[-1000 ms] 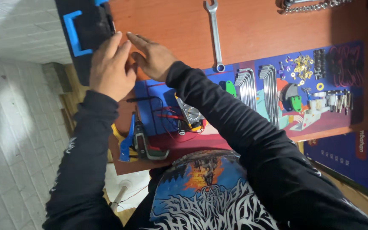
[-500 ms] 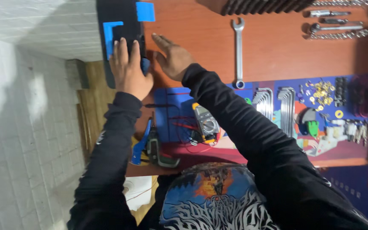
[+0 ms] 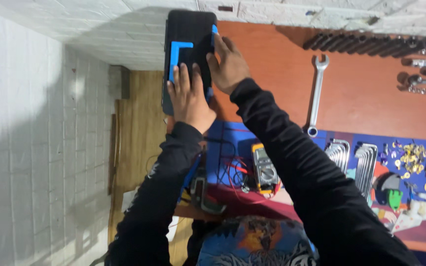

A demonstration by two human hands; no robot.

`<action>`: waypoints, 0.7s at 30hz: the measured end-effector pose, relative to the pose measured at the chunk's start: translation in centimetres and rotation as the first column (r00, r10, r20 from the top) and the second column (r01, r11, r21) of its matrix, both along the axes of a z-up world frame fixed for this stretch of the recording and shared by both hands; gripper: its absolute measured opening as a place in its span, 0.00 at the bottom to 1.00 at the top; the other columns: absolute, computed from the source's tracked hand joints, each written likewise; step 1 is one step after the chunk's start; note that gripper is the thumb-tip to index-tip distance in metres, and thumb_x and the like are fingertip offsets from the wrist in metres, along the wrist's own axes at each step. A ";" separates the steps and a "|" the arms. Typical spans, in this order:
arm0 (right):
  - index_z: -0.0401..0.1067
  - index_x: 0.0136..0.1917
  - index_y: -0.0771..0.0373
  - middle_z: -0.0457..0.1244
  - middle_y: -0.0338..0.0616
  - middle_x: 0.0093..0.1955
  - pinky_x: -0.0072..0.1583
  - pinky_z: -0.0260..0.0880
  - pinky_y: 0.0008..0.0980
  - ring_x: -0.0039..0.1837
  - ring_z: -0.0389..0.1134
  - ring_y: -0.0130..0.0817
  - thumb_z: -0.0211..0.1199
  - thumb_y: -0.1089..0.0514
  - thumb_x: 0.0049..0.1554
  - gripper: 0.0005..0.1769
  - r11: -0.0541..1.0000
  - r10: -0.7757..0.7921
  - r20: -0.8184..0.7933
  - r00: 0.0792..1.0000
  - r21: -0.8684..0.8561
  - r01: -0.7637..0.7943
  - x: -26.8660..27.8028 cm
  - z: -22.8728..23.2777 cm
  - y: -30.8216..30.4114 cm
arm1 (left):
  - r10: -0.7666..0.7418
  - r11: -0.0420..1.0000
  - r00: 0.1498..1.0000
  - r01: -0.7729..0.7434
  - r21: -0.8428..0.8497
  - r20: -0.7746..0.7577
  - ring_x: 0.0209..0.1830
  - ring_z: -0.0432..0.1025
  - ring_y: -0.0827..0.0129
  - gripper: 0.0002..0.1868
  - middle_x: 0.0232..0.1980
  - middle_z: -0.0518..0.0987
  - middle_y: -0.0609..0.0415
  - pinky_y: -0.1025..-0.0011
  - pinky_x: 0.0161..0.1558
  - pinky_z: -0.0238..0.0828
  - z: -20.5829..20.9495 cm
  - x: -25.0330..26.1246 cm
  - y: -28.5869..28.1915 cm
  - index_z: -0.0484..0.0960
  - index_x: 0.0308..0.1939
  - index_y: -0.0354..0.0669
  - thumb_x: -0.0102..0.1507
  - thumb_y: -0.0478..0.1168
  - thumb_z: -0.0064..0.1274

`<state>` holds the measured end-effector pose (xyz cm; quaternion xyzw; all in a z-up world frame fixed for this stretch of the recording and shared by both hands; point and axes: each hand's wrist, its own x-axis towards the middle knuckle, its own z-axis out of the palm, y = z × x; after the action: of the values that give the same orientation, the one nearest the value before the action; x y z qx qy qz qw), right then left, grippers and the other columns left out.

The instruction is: The person sorts hex keys into a green holder, places a bit holder into an open toolbox, and arranges sockets, pliers, and other hand tools across the workbench. They pick up and reposition individual tools one at a time while tidying the workspace.

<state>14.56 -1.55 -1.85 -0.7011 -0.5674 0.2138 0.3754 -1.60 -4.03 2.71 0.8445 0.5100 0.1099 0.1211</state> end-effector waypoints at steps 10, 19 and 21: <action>0.52 0.79 0.72 0.53 0.75 0.76 0.72 0.63 0.46 0.75 0.58 0.67 0.60 0.54 0.63 0.38 0.997 0.005 -0.021 1.000 0.074 -0.003 -2.1 0.3 0.0 | 0.024 1.000 0.995 -0.026 0.016 0.095 0.81 0.45 0.38 0.47 0.78 0.55 0.30 0.41 0.75 0.41 1.0 0.5 -0.3 0.60 0.74 0.31 0.53 0.41 0.62; 0.45 0.80 0.77 0.49 0.80 0.78 0.72 0.63 0.45 0.75 0.57 0.69 0.59 0.56 0.62 0.42 1.000 0.010 -0.102 0.995 0.026 -0.007 -3.0 1.5 0.0 | 0.060 0.997 0.992 -0.054 -0.061 0.108 0.79 0.48 0.40 0.44 0.76 0.57 0.32 0.40 0.74 0.41 2.1 0.6 0.2 0.62 0.72 0.31 0.53 0.41 0.59; 0.45 0.80 0.77 0.48 0.80 0.78 0.72 0.63 0.46 0.76 0.56 0.69 0.59 0.57 0.62 0.42 1.000 0.006 -0.105 0.994 0.025 -0.004 -3.0 1.8 -0.2 | 0.054 0.998 0.997 -0.052 -0.040 0.058 0.79 0.50 0.40 0.42 0.77 0.58 0.32 0.41 0.74 0.42 2.2 0.8 0.2 0.63 0.72 0.32 0.55 0.38 0.56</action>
<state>11.55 -1.75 -0.09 -0.6828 -0.5512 0.2443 0.4126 -0.84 -3.83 4.87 0.8245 0.5305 0.1283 0.1494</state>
